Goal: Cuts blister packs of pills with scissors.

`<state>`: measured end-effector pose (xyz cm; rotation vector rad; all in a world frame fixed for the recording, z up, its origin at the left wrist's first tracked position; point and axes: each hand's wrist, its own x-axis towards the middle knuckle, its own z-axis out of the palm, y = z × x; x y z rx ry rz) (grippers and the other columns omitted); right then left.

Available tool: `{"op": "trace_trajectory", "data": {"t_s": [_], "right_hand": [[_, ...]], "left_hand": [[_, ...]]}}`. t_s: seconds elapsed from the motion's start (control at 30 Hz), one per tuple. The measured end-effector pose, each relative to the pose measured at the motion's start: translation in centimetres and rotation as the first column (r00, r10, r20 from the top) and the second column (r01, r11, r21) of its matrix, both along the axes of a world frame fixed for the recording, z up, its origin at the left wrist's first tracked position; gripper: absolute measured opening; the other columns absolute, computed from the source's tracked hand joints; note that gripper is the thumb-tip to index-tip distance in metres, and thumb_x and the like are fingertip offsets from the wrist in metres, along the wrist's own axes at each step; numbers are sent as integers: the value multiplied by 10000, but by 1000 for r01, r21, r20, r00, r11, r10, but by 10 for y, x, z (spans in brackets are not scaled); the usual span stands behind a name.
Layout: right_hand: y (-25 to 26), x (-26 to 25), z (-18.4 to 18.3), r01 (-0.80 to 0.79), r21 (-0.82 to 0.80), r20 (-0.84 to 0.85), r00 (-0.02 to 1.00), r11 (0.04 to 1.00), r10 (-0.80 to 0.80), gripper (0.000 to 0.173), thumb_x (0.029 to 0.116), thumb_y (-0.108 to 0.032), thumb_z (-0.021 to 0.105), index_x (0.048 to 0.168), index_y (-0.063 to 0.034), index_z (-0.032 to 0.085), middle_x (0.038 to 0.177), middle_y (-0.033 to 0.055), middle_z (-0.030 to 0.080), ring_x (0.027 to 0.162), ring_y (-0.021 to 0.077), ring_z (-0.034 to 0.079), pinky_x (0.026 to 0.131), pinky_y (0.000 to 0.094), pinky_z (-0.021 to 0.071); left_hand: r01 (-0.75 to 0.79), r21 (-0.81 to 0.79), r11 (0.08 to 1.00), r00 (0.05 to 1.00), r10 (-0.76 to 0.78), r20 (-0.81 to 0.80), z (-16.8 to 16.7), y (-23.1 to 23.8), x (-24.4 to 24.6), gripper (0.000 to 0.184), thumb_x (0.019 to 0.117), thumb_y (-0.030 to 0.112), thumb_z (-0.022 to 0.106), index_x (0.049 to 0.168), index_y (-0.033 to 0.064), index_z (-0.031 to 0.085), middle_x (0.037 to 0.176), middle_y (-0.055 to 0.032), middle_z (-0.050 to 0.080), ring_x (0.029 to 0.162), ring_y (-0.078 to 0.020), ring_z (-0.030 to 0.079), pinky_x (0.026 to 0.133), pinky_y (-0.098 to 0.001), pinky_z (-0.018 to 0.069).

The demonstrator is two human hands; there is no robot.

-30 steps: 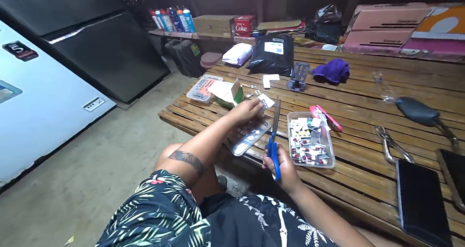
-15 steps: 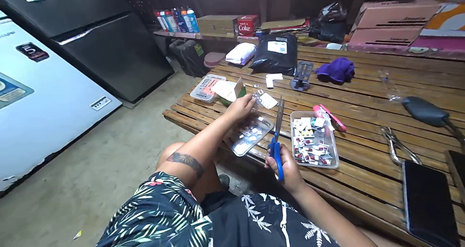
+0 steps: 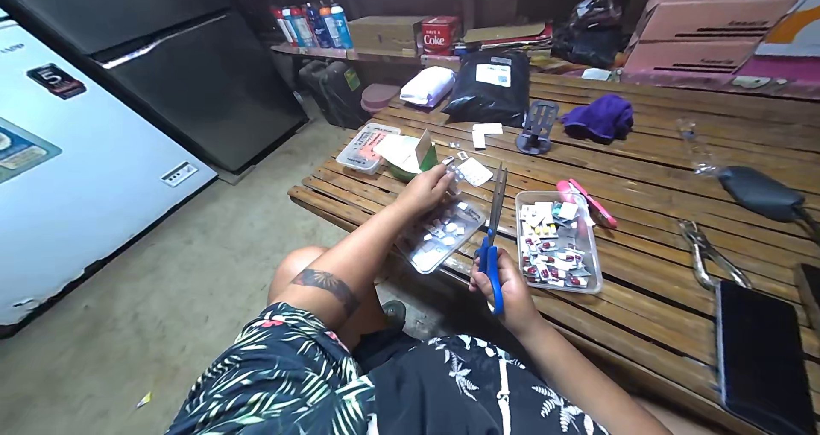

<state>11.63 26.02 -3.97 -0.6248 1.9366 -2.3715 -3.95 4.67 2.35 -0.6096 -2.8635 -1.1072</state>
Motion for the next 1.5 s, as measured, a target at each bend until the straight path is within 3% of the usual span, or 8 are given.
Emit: {"op": "trace_trajectory", "data": {"t_s": [0.13,0.47,0.6,0.73,0.87,1.0,1.2,1.5], "right_hand": [[0,-1,0,2,14,-7,1000,1000,-2,340,982,-225,644,1178,18,507,906,-29,642,789,30,654,741,227,589],[0,0,0,-2,-1,-19,1000,1000,2,326,987,-211,638,1188,7,502,906,-43,639,793,30,651,747,236,590],[1,0,-1,7,14,-24,1000,1000,-6,314,992,-214,635,1181,4,511,909,-40,644,791,32,655,743,239,595],[2,1,-2,-2,0,-9,1000,1000,2,331,987,-242,648,1177,-12,506,905,-51,641,786,35,654,742,240,594],[3,2,-1,0,8,6,1000,1000,0,362,981,-259,657,1187,-3,504,917,-52,649,797,28,660,746,234,596],[3,2,-1,5,19,0,1000,1000,-5,350,988,-260,651,1179,-5,505,917,-49,644,797,29,655,742,237,594],[8,4,-2,11,65,-30,1000,998,-9,388,992,-313,650,1199,-23,495,935,-64,652,822,29,661,763,250,601],[14,9,-7,-9,148,-84,996,989,22,355,984,-390,663,1183,-132,523,922,-107,655,827,1,649,768,227,586]], "left_hand": [[-7,110,994,999,2,44,7,3,7,392,1131,257,356,1194,-50,591,989,-164,724,888,-213,737,880,-431,585],[131,43,991,991,-132,23,1,16,18,390,1118,253,386,1199,-56,610,998,-209,685,963,-305,681,916,-533,523],[159,101,982,987,-157,-23,4,9,23,368,1118,233,383,1171,-52,611,938,-173,714,851,-240,728,836,-450,591],[16,126,992,999,-12,-34,9,-16,33,383,1117,230,374,1179,-68,607,980,-186,712,900,-239,731,869,-442,590],[-226,21,974,959,218,183,11,-45,51,416,1127,283,367,1225,-51,596,1065,-244,672,1023,-352,669,943,-570,499],[-315,82,945,895,268,357,8,-51,64,432,1125,326,378,1327,2,579,1161,-231,664,1085,-329,652,975,-568,486],[-308,287,907,850,127,510,12,-37,67,395,1120,341,398,1305,45,583,1092,-145,696,943,-217,710,811,-452,600],[-26,243,970,883,-91,460,29,-12,41,378,1117,301,413,1235,15,630,1064,-118,686,933,-169,658,857,-412,541]]}}
